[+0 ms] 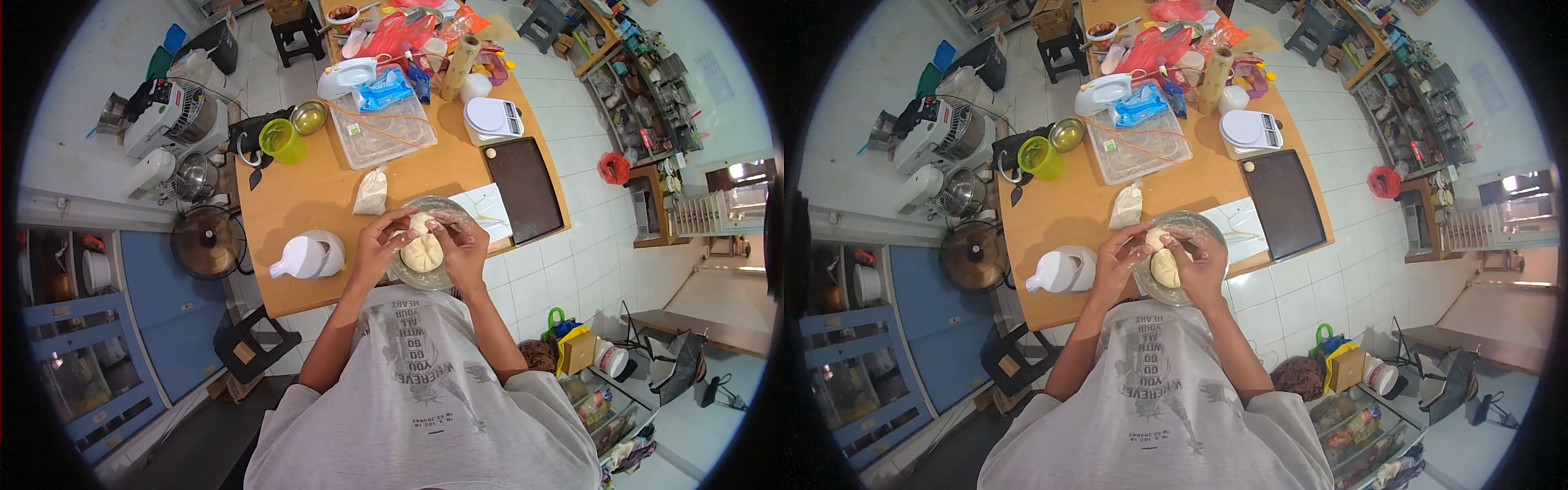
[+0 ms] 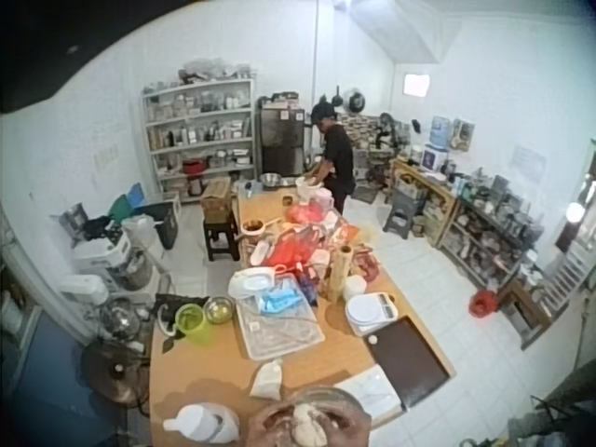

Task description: The person takes a small piece of dough from a bowl and rolls it into a ball between their palms. They place the dough ball onto a baking tray and then continue to work with the remaining dough in the bowl.

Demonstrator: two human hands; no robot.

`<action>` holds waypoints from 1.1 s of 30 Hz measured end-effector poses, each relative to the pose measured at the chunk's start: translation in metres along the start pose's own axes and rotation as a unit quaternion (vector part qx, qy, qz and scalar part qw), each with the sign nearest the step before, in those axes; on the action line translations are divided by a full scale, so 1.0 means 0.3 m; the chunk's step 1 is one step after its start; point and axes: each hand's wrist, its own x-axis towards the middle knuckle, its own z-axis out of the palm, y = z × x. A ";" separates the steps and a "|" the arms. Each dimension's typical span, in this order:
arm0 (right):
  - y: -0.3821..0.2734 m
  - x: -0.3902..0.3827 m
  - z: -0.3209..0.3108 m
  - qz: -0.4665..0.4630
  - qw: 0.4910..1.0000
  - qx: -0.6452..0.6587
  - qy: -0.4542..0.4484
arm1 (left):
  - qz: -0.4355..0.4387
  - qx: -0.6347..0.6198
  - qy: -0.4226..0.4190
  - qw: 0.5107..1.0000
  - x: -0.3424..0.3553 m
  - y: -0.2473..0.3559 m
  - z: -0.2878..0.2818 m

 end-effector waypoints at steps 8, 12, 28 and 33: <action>0.015 0.001 -0.011 -0.043 0.990 -0.131 -0.018 | 0.091 -0.009 0.006 0.996 0.012 0.011 0.042; 0.008 0.014 -0.018 -0.099 0.985 -0.136 -0.044 | 0.057 -0.045 0.082 0.994 0.022 0.016 0.060; 0.019 0.001 -0.025 -0.019 0.997 -0.059 -0.036 | 0.030 -0.031 0.022 0.999 -0.010 -0.013 0.073; 0.005 -0.006 -0.070 0.057 0.993 0.034 -0.101 | 0.025 -0.108 0.022 0.994 -0.015 -0.078 0.031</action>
